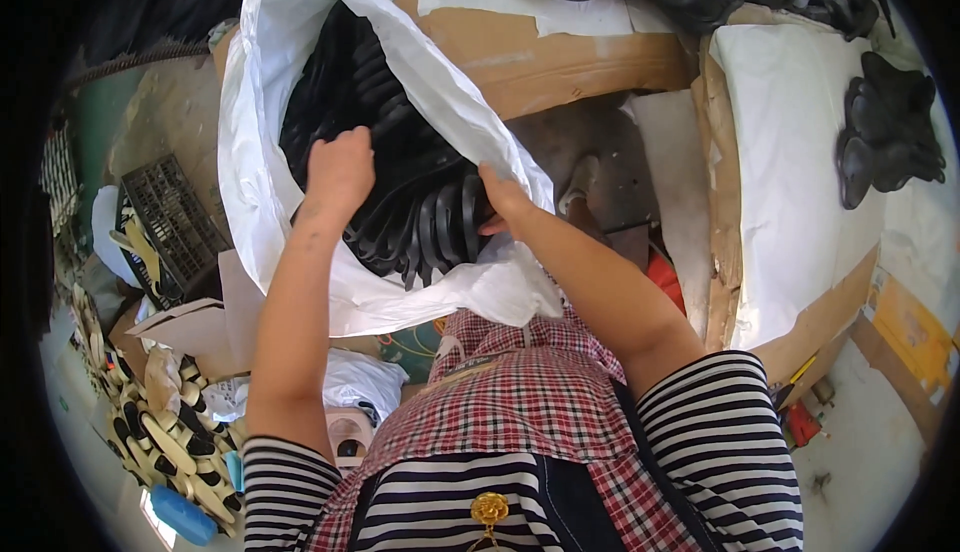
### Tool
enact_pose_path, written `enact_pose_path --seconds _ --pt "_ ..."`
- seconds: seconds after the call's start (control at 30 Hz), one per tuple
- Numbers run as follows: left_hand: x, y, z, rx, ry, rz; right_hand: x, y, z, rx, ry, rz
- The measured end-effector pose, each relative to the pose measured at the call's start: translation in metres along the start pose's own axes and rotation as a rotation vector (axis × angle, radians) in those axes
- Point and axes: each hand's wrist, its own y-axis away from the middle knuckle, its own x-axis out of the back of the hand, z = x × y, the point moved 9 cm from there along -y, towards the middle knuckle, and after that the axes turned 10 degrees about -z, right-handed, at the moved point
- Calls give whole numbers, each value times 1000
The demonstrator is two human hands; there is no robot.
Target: Sorting bicycle saddle foam and covers, then applying adhesive with a spray gun.
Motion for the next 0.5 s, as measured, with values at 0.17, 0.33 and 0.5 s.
enact_pose_path --seconds 0.17,0.33,0.5 --pt "-72 -10 28 83 100 -501 -17 -8 8 -80 46 -59" --pt "-98 -9 1 232 54 -579 -56 25 23 43 61 61" --pt "-110 -7 -4 237 62 -633 -47 11 40 141 -149 -52"
